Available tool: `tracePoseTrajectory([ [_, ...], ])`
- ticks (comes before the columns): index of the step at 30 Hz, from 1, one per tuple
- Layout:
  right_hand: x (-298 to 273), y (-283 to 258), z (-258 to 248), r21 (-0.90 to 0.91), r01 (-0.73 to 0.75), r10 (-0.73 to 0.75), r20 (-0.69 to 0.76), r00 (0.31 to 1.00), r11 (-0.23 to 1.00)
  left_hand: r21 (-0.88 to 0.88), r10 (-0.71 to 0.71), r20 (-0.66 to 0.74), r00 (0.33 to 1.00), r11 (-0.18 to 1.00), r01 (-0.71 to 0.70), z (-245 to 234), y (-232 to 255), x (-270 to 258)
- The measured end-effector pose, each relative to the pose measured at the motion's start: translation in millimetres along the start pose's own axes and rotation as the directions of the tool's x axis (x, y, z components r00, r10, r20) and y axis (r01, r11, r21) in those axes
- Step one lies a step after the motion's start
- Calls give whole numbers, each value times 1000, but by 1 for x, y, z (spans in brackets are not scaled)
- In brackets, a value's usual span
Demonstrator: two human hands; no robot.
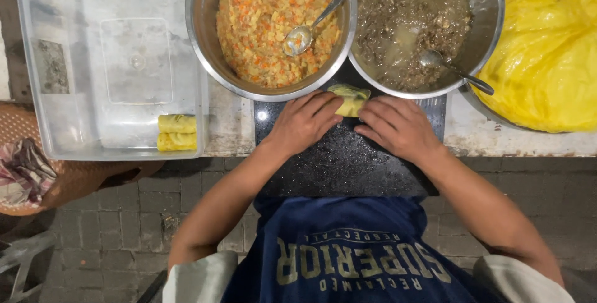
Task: The person places a yellow crepe on a cutting board, adds a vegetable mixture and a meat mixture using a spoon, then folds and rolls the crepe into a cylinder. The finished roll is placed into a clear plastic container. The process is repeated with additional crepes.
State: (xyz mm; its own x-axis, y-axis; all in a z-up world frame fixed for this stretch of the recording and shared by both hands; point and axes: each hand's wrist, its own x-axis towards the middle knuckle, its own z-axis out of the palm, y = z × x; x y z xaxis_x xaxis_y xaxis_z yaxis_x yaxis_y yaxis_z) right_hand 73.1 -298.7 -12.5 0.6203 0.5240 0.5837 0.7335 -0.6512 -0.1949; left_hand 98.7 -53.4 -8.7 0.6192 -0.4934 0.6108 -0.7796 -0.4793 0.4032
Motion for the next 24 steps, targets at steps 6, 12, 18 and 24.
tracePoseTrajectory([
  [6, 5, 7, -4, 2, 87, -87, 65, 994, 996, -46, -124, 40, 991, 991, 126, -13, 2, 20],
  [12, 22, 2, -6, -25, -8, 10, 98, 995, 1000, 95, -66, -52, 996, 993, 71, 15, -4, 2],
  [18, 17, -1, -8, 134, -96, 74, 156, 985, 986, 37, -32, -20, 999, 999, 33, 2, 3, 3],
  [24, 15, -6, -10, 295, -154, 100, 189, 977, 943, -77, -118, 72, 990, 989, 123, -10, 11, -6],
])
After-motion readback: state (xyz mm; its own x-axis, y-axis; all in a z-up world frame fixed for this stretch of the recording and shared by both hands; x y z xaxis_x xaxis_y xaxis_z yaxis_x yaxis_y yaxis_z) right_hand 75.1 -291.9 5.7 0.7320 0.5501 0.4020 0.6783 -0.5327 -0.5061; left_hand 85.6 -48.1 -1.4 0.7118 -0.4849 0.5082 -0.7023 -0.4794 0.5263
